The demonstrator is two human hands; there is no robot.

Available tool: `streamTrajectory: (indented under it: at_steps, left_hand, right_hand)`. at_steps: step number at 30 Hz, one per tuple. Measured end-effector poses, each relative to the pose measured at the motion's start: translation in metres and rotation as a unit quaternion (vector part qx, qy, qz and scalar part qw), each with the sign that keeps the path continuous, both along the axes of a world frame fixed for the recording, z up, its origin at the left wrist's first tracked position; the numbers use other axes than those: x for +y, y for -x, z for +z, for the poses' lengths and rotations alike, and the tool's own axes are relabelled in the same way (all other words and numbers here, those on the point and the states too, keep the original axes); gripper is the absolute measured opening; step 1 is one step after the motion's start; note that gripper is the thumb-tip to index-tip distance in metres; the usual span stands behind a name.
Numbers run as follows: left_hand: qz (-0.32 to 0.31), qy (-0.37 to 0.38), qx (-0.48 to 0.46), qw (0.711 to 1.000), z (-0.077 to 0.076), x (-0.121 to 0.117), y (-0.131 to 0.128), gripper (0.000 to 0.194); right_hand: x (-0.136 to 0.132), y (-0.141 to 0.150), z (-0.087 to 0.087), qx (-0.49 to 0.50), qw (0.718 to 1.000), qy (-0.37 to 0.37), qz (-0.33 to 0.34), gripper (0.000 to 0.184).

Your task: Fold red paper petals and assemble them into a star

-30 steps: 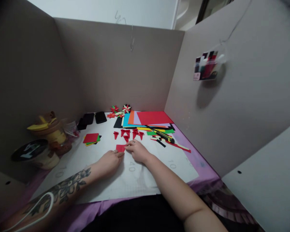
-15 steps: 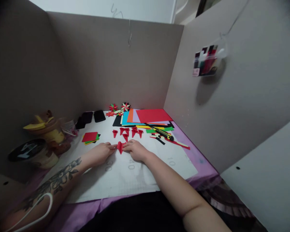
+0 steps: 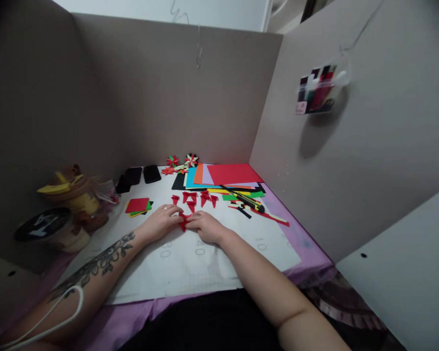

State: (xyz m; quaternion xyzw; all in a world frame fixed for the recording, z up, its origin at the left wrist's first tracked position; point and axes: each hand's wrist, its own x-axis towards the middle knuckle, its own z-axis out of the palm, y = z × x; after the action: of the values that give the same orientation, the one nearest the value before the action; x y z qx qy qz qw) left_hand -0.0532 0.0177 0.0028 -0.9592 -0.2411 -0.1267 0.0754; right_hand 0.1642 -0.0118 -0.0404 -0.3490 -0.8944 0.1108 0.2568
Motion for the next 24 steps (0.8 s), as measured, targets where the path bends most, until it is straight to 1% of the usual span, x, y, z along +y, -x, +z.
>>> streamTrajectory:
  at_steps: [2, 5, 8, 12, 15, 19, 24]
  left_hand:
    - [-0.032, 0.021, 0.009, 0.999, 0.000, 0.002, 0.001, 0.018]
    - [-0.042, 0.041, 0.026, 0.998, 0.003, 0.002, 0.003, 0.019]
    - [-0.040, 0.062, 0.026, 0.997, 0.005, -0.001, 0.004, 0.019]
    - [-0.034, 0.102, 0.001, 0.994, 0.003, -0.001, 0.007, 0.019]
    - [-0.023, 0.161, -0.042, 0.986, -0.001, 0.004, 0.008, 0.021]
    - [-0.009, 0.235, -0.088, 0.968, -0.006, 0.013, 0.005, 0.022]
    - [0.018, 0.271, -0.107, 0.956, -0.014, 0.023, -0.002, 0.023]
  right_hand:
    - [0.000, 0.002, 0.000, 0.009, 1.000, -0.010, 0.006, 0.040]
    - [-0.001, 0.004, 0.001, 0.013, 0.999, -0.035, 0.023, 0.035]
    - [-0.002, 0.006, 0.002, 0.012, 0.998, -0.043, 0.032, 0.030]
    - [-0.003, 0.006, 0.001, 0.010, 0.999, -0.035, 0.041, 0.031]
    - [-0.002, 0.005, -0.001, 0.004, 0.998, -0.032, 0.055, 0.029]
    - [-0.001, 0.005, -0.002, -0.004, 0.998, -0.028, 0.059, 0.025]
    - [-0.003, 0.006, 0.001, 0.005, 0.998, -0.021, 0.052, 0.024]
